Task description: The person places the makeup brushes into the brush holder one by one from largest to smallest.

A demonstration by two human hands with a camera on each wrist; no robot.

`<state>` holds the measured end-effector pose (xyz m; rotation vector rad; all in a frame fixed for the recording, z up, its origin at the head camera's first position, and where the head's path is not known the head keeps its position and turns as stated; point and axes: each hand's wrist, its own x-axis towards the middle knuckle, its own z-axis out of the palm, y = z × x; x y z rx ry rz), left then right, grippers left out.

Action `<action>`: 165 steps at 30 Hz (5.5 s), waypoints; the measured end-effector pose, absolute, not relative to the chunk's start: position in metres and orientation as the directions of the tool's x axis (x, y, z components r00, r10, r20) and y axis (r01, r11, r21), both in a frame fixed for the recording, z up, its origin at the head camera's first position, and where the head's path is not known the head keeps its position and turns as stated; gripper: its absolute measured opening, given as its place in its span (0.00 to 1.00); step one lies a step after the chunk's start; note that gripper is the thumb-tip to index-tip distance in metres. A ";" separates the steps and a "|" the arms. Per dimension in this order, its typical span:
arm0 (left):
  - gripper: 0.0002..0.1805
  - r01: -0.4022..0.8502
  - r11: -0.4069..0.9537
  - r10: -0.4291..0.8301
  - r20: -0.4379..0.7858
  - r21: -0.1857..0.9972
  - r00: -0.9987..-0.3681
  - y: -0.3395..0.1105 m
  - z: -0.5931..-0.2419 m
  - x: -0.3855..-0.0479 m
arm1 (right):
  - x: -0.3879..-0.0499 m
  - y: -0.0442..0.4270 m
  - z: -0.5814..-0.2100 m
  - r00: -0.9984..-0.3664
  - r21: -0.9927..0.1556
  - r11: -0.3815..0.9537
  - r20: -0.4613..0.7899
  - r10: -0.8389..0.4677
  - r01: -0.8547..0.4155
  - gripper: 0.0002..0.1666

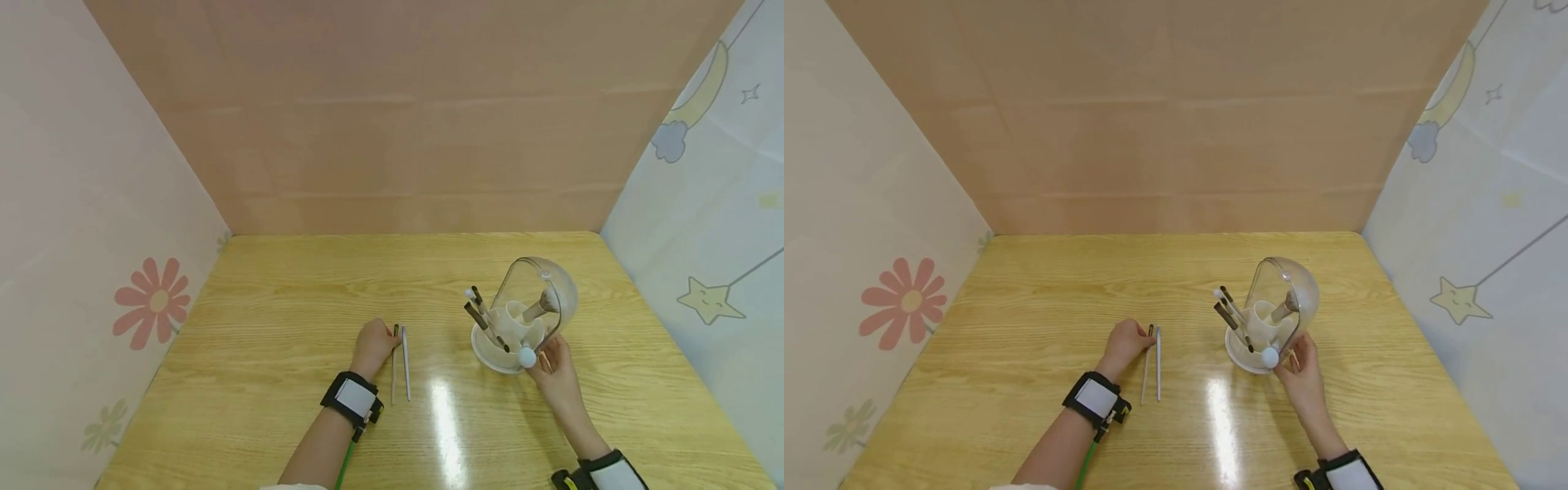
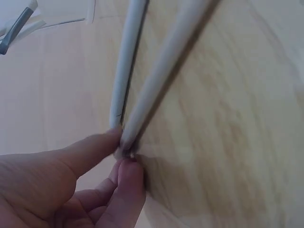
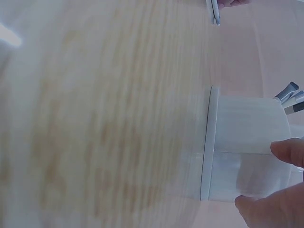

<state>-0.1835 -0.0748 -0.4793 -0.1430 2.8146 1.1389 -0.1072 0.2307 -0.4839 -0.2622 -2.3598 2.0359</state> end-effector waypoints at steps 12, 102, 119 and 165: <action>0.18 -0.120 0.781 -0.055 -0.124 0.613 -0.991 -0.069 -0.475 -0.183 | -0.107 0.232 -0.484 -0.986 -0.982 0.145 -0.106 0.127 0.124 0.50; 0.08 0.259 0.529 0.160 0.205 0.808 -0.966 0.047 -0.426 -0.181 | -0.107 0.231 -0.485 -0.988 -0.984 0.144 -0.091 0.128 0.109 0.51; 0.14 0.240 0.592 0.129 0.203 0.769 -0.971 0.046 -0.425 -0.179 | -0.106 0.233 -0.485 -0.988 -0.984 0.139 -0.098 0.119 0.115 0.52; 0.40 0.058 0.327 0.447 -0.100 0.943 -0.889 0.065 -0.483 -0.156 | -0.107 0.237 -0.486 -0.985 -0.976 0.171 -0.112 0.135 0.134 0.52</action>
